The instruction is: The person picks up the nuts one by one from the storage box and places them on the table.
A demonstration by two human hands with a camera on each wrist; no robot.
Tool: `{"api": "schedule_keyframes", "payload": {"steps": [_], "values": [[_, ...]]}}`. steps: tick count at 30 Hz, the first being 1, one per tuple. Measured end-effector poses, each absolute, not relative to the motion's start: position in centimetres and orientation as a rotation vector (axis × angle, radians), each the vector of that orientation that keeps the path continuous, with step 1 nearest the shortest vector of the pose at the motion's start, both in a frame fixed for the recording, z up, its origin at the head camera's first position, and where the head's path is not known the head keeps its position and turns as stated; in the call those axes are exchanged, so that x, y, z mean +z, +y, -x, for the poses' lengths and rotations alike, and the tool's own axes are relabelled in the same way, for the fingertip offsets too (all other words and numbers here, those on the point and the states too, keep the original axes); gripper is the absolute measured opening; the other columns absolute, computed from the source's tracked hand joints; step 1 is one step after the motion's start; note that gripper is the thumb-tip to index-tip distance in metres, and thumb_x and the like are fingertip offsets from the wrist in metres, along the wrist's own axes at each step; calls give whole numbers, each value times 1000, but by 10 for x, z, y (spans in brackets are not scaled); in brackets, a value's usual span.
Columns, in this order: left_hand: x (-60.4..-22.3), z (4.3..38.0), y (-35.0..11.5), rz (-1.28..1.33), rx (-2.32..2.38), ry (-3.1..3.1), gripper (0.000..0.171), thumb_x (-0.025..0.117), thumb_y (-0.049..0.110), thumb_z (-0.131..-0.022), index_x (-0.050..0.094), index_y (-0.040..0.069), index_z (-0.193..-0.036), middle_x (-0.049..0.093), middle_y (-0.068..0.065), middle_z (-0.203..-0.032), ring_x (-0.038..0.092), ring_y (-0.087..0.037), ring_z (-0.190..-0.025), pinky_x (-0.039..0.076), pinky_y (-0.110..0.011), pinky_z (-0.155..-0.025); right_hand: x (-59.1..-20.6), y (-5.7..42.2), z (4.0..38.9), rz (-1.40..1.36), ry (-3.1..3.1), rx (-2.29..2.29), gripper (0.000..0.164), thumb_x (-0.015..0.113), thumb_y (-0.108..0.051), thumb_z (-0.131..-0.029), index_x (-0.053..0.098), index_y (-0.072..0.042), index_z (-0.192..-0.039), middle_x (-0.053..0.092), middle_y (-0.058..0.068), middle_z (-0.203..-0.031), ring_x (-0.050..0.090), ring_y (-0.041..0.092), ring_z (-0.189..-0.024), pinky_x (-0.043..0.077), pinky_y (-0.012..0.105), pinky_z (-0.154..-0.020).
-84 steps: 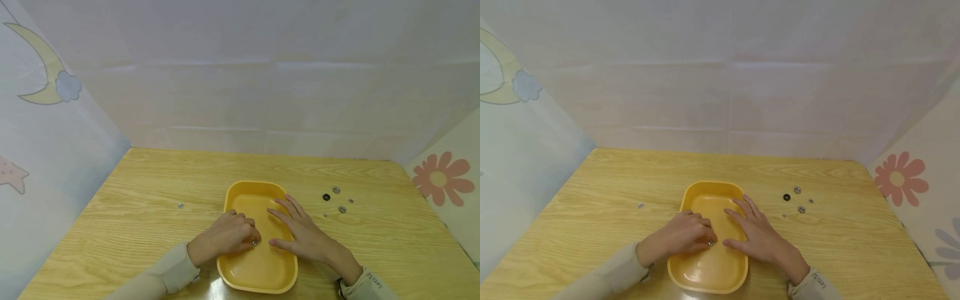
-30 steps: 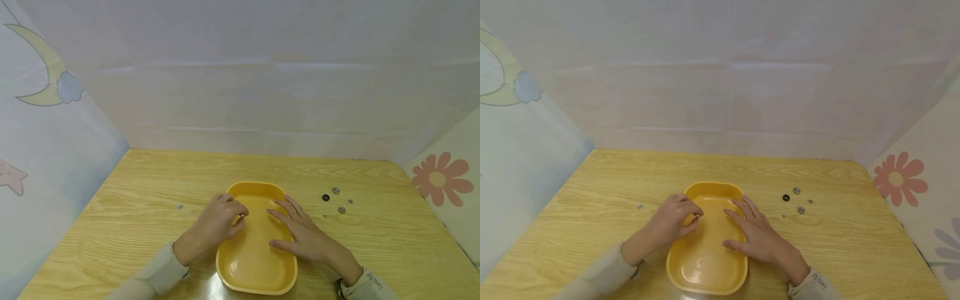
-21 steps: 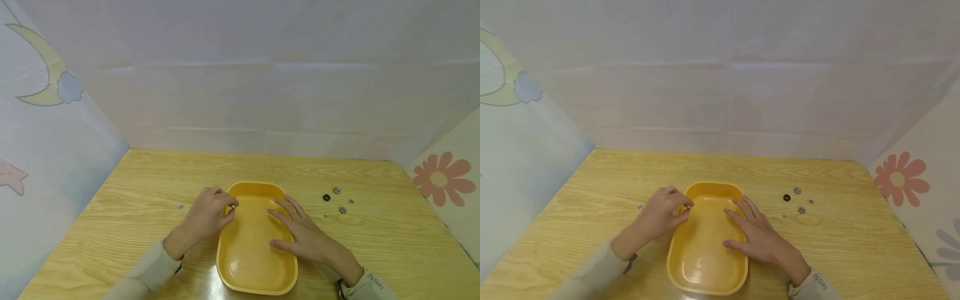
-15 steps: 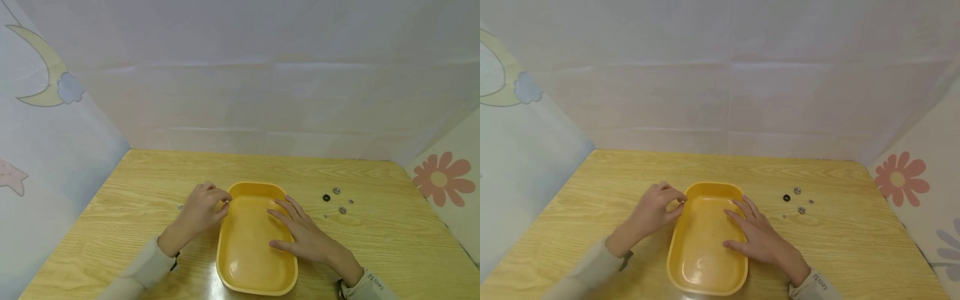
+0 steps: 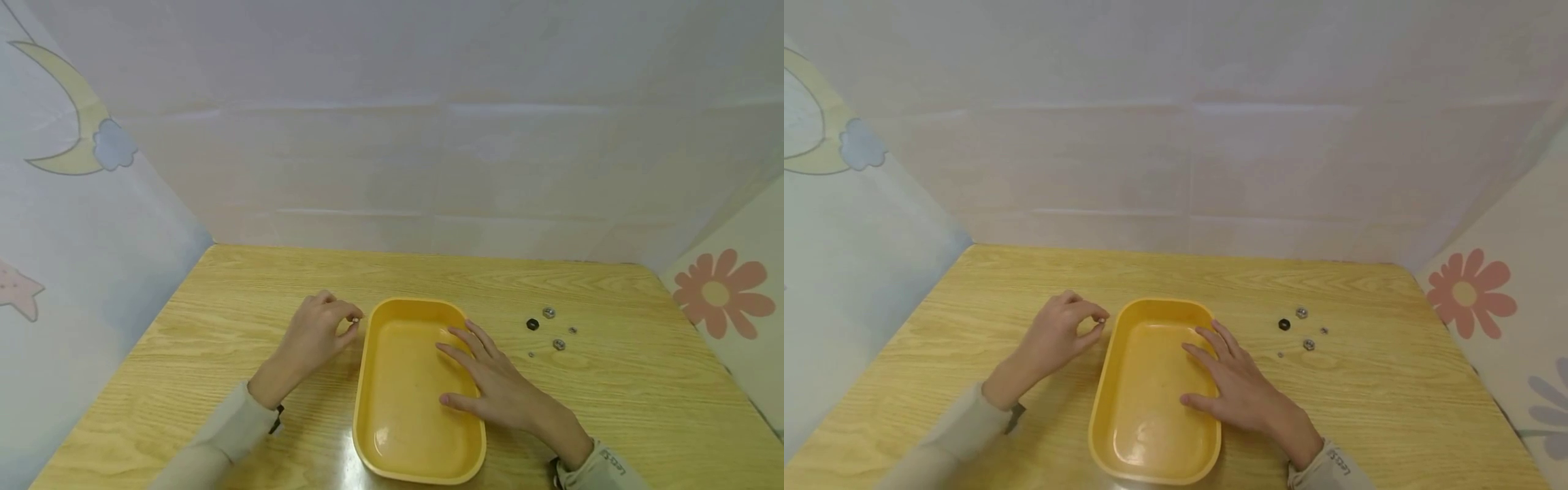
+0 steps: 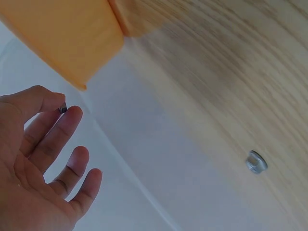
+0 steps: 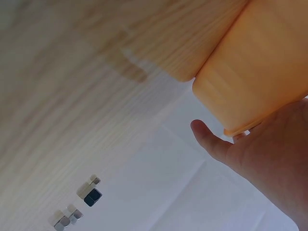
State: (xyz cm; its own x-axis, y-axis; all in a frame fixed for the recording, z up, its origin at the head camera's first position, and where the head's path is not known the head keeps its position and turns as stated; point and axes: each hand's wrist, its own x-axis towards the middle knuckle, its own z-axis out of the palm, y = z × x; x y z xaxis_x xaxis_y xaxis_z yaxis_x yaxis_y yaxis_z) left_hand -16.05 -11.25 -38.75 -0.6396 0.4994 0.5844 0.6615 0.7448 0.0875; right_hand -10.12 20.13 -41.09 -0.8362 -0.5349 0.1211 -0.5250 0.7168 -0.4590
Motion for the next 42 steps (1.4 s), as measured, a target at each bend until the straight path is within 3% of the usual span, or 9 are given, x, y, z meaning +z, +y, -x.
{"api": "schedule_keyframes", "payload": {"steps": [8, 21, 42], "values": [[-394, 169, -123, 846, -375, -2454, 13, 83, 9, -77, 78, 13, -88, 75, 6, -80, 55, -16, -69, 44, -27, -61, -411, 201, 100, 896, 2895, -761, 68, 65, -48, -92, 45, -18, -149, 29, 13, -160, 12, 43, -150, 31, 77, -102], [-402, 181, -138, 746, -320, -2672, 12, 81, 11, -80, 79, 12, -92, 76, 4, -82, 52, -16, -69, 44, -30, -62, -411, 200, 100, 899, 2889, -763, 69, 65, -48, -92, 44, -18, -150, 29, 13, -160, 12, 43, -150, 31, 77, -101], [-410, 192, -146, 689, -383, -2928, 11, 76, 11, -86, 78, 12, -97, 76, -1, -88, 64, -22, -82, 53, -42, -78, -411, 201, 102, 903, 2900, -758, 69, 66, -47, -91, 45, -17, -149, 30, 13, -160, 13, 44, -150, 32, 77, -101]]}}
